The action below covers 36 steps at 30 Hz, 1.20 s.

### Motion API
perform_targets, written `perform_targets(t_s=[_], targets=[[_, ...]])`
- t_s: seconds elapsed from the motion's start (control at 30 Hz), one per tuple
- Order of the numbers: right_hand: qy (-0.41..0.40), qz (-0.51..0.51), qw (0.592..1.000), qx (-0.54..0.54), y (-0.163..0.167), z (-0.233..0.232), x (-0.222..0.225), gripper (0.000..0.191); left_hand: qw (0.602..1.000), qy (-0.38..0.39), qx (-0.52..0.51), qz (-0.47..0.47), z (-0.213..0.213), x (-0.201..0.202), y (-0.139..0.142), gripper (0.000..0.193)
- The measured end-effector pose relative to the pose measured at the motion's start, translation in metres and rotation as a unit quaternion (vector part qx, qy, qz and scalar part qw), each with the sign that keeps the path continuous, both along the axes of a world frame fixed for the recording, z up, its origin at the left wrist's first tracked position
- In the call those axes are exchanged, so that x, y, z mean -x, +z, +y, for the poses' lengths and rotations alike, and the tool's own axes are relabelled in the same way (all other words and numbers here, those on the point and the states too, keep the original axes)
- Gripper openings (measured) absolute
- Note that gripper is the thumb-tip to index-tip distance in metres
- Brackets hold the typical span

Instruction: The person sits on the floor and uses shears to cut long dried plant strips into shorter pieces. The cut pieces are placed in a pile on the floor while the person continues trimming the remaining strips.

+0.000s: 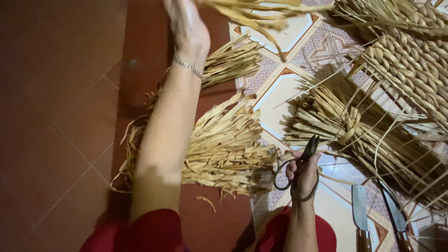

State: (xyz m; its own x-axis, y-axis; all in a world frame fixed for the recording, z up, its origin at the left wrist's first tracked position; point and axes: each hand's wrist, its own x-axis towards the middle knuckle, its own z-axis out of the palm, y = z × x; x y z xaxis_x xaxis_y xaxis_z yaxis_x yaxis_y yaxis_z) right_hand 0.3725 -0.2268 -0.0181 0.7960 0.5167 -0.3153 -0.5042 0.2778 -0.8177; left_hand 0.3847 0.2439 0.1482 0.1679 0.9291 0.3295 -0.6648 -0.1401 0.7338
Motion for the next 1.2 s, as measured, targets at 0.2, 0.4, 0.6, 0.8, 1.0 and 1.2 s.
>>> perform_targets(t_s=[0.2, 0.4, 0.6, 0.8, 1.0, 1.2], targets=[[-0.02, 0.014, 0.999, 0.026, 0.018, 0.001, 0.01, 0.068, 0.952, 0.006, 0.206, 0.226, 0.002, 0.053, -0.143, 0.074], [0.003, 0.027, 0.999, 0.033, 0.018, 0.005, 0.017, 0.068, 0.874, 0.057, 0.361, 0.321, 0.01, 0.129, -0.226, 0.056], [-0.005, 0.009, 0.997, 0.072, 0.009, -0.002, 0.017, 0.067, 0.556, 0.005, 0.143, 0.819, 0.028, 0.185, -0.206, 0.061], [0.039, 0.04, 0.989, 0.138, 0.002, 0.002, 0.021, 0.07, 0.372, -0.011, -0.184, 0.91, 0.029, 0.158, -0.179, 0.08], [0.082, -0.018, 0.955, 0.284, 0.017, 0.006, 0.036, 0.074, 0.314, -0.119, -0.398, 0.854, 0.0, 0.087, -0.178, 0.16], [0.09, -0.01, 0.943, 0.319, 0.019, 0.012, 0.044, 0.079, 0.28, -0.159, -0.32, 0.891, 0.052, 0.052, -0.178, 0.167]])
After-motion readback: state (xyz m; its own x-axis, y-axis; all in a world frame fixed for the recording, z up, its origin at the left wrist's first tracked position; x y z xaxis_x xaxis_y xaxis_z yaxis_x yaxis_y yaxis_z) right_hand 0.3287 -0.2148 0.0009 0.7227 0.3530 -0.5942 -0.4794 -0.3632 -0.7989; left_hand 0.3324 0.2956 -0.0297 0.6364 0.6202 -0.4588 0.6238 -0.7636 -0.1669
